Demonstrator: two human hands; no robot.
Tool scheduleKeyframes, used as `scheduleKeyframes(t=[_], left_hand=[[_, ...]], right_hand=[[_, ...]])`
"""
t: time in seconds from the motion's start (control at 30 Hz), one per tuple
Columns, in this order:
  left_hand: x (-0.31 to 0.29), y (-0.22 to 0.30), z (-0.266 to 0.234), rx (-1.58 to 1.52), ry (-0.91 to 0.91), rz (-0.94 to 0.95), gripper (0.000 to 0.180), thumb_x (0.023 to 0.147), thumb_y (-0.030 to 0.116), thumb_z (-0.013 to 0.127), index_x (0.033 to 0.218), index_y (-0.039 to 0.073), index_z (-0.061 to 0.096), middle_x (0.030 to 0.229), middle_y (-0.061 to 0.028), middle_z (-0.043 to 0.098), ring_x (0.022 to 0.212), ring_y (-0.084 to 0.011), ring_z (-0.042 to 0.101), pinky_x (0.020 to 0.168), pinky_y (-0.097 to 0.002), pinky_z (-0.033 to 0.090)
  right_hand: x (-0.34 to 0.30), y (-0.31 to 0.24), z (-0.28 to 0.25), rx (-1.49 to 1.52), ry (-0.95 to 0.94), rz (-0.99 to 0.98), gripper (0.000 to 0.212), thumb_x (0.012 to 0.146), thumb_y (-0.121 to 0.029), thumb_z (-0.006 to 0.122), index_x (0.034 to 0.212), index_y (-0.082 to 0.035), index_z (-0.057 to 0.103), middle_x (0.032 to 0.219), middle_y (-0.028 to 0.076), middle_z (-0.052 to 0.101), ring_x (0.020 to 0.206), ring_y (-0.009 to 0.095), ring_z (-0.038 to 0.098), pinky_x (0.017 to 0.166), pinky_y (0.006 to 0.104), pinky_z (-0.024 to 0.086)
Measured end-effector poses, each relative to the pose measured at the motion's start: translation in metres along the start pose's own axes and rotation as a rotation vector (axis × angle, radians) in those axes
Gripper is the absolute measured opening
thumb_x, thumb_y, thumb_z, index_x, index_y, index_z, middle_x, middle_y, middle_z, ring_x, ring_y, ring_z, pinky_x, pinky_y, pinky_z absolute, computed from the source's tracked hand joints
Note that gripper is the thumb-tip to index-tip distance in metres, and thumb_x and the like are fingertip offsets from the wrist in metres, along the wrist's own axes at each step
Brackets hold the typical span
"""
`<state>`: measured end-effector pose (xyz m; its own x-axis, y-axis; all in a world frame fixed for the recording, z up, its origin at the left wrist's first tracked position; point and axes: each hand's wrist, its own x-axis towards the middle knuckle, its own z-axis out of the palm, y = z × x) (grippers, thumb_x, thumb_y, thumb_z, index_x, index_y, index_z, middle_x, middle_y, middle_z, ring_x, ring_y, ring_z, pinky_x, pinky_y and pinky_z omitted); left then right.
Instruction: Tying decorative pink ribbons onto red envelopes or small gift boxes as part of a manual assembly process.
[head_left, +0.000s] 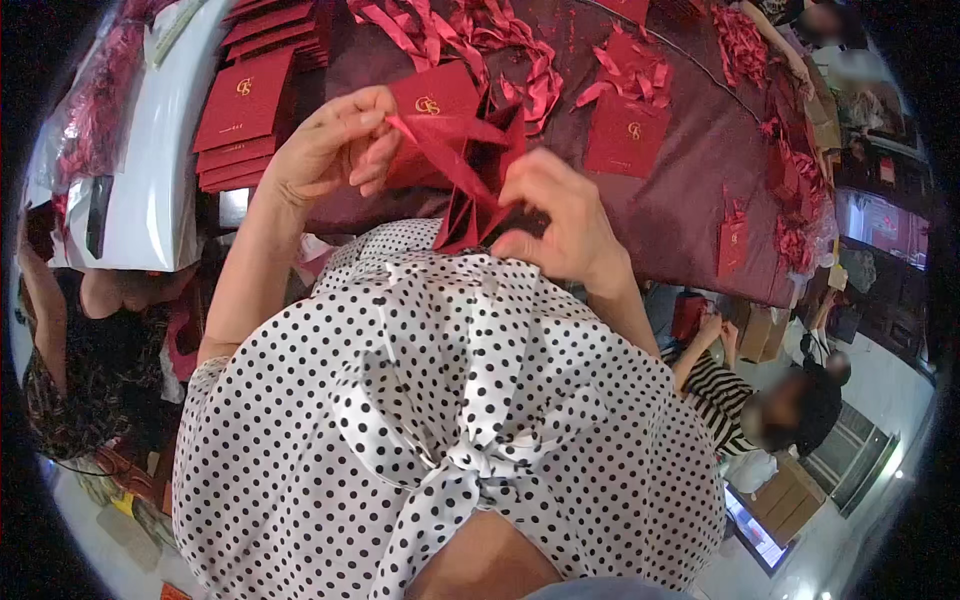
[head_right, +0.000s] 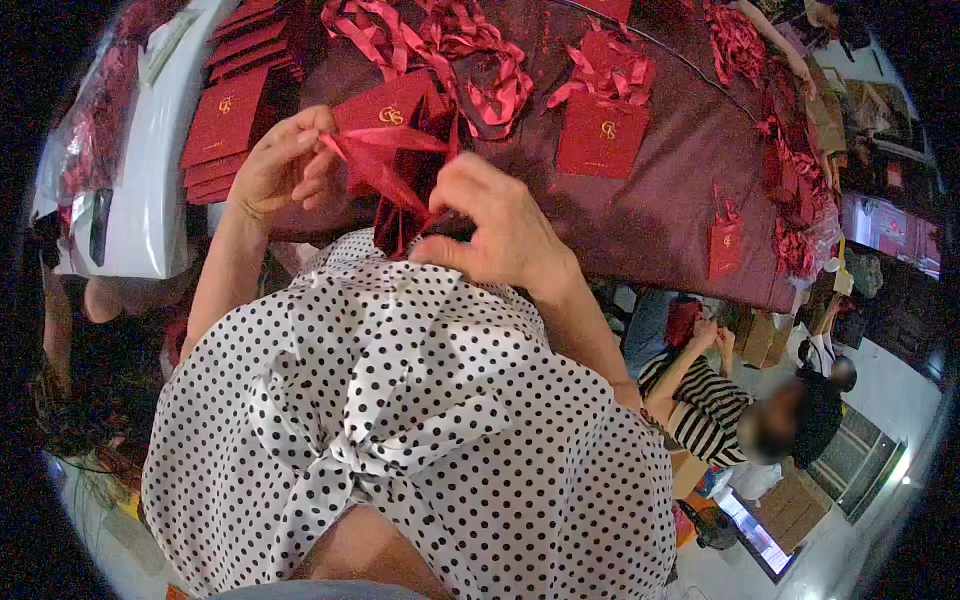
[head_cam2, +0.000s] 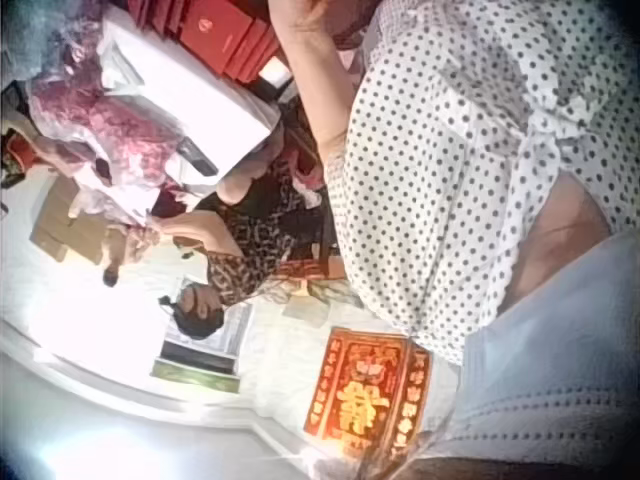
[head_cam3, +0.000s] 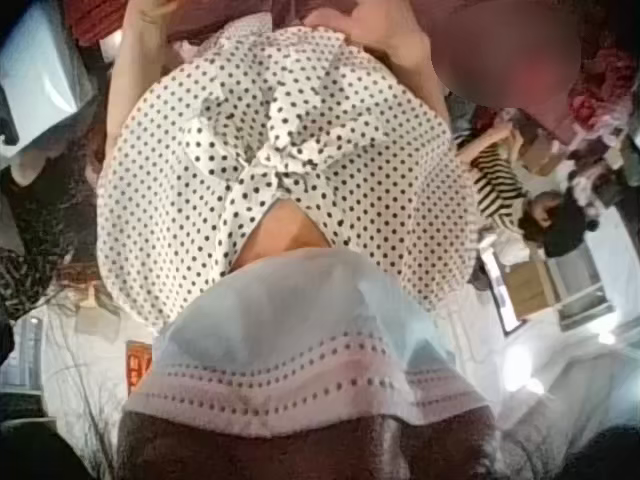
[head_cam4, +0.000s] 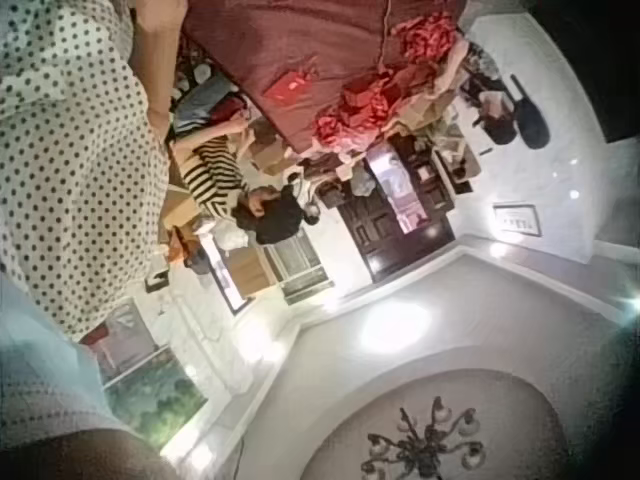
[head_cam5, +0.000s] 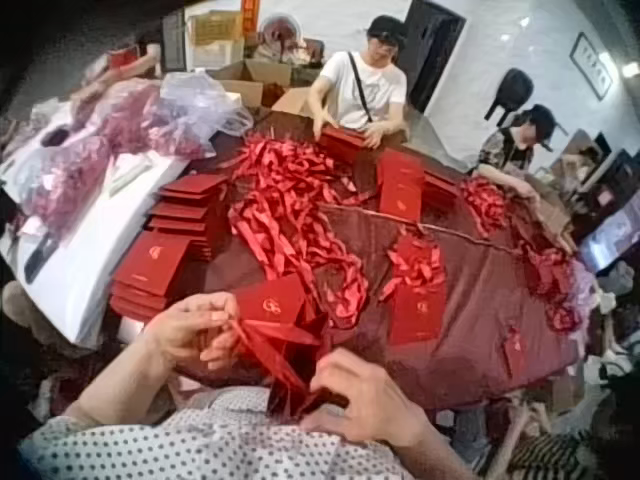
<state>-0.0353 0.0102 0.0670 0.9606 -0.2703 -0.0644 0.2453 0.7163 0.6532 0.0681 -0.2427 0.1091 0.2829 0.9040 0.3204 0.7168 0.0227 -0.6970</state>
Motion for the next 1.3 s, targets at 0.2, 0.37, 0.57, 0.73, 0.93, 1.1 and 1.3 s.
scheduleKeyframes(t=[0.2, 0.37, 0.57, 0.73, 0.93, 1.1, 1.3], left_hand=[[0.037, -0.021, 0.051, -0.452, -0.015, 0.418, 0.038, 0.095, 0.026, 0.040, 0.130, 0.010, 0.036, 0.131, -0.0237, 0.038, 0.122, -0.0326, 0.040, 0.101, -0.0378, 0.035], [0.041, -0.047, 0.020, 1.107, 0.268, 0.448, 0.040, 0.085, 0.010, 0.057, 0.122, 0.004, 0.042, 0.113, -0.0110, 0.056, 0.103, -0.0177, 0.054, 0.089, -0.0304, 0.042], [0.033, -0.039, 0.004, 1.469, 0.488, 0.226, 0.025, 0.075, 0.012, 0.068, 0.093, -0.001, 0.057, 0.084, -0.0147, 0.060, 0.084, -0.0284, 0.058, 0.070, -0.0323, 0.045], [0.047, -0.022, -0.010, 1.487, 0.335, 0.111, 0.025, 0.077, 0.019, 0.066, 0.087, -0.002, 0.058, 0.072, -0.0133, 0.059, 0.063, -0.0203, 0.055, 0.059, -0.0316, 0.043], [0.063, -0.018, -0.021, 0.961, 0.325, -0.099, 0.018, 0.076, 0.010, 0.067, 0.086, -0.004, 0.059, 0.073, -0.0022, 0.058, 0.068, -0.0087, 0.051, 0.063, -0.0253, 0.043], [0.046, -0.024, -0.033, 0.510, 0.336, -0.137, 0.008, 0.078, 0.000, 0.062, 0.085, 0.002, 0.059, 0.080, 0.0006, 0.059, 0.073, -0.0068, 0.055, 0.069, -0.0182, 0.044], [0.047, -0.010, -0.027, 0.564, 0.229, -0.185, 0.010, 0.077, 0.002, 0.065, 0.084, 0.004, 0.057, 0.078, 0.0022, 0.058, 0.073, -0.0051, 0.054, 0.068, -0.0177, 0.043]], right_hand=[[0.024, 0.097, 0.036, 0.862, 0.326, 0.477, 0.015, 0.078, -0.017, 0.059, 0.073, -0.003, 0.056, 0.071, 0.001, 0.056, 0.070, 0.009, 0.053, 0.063, 0.0240, 0.040], [0.034, 0.133, 0.103, 1.703, 0.173, 0.695, 0.033, 0.086, -0.024, 0.044, 0.105, -0.001, 0.058, 0.100, 0.010, 0.061, 0.091, 0.020, 0.059, 0.083, 0.0320, 0.046], [0.035, 0.156, 0.102, 0.714, 0.285, 0.766, 0.025, 0.088, -0.025, 0.051, 0.089, -0.002, 0.061, 0.089, 0.007, 0.064, 0.077, 0.017, 0.061, 0.068, 0.0307, 0.047], [0.039, 0.224, 0.074, -0.224, 0.472, 0.542, 0.022, 0.078, -0.020, 0.063, 0.085, 0.000, 0.060, 0.082, 0.016, 0.062, 0.079, 0.032, 0.060, 0.071, 0.0407, 0.047], [0.027, 0.247, 0.079, -0.513, 0.467, 0.435, 0.017, 0.077, -0.021, 0.062, 0.081, -0.005, 0.061, 0.074, 0.014, 0.062, 0.070, 0.031, 0.061, 0.065, 0.0406, 0.048], [0.030, 0.151, 0.037, -0.069, 0.458, 0.438, 0.017, 0.080, -0.019, 0.063, 0.087, -0.004, 0.061, 0.081, 0.012, 0.064, 0.072, 0.024, 0.062, 0.066, 0.0331, 0.048], [0.043, 0.035, 0.036, 0.207, 0.255, 0.477, 0.014, 0.079, -0.013, 0.065, 0.089, -0.003, 0.063, 0.079, 0.008, 0.064, 0.072, 0.015, 0.061, 0.066, 0.0273, 0.048]])
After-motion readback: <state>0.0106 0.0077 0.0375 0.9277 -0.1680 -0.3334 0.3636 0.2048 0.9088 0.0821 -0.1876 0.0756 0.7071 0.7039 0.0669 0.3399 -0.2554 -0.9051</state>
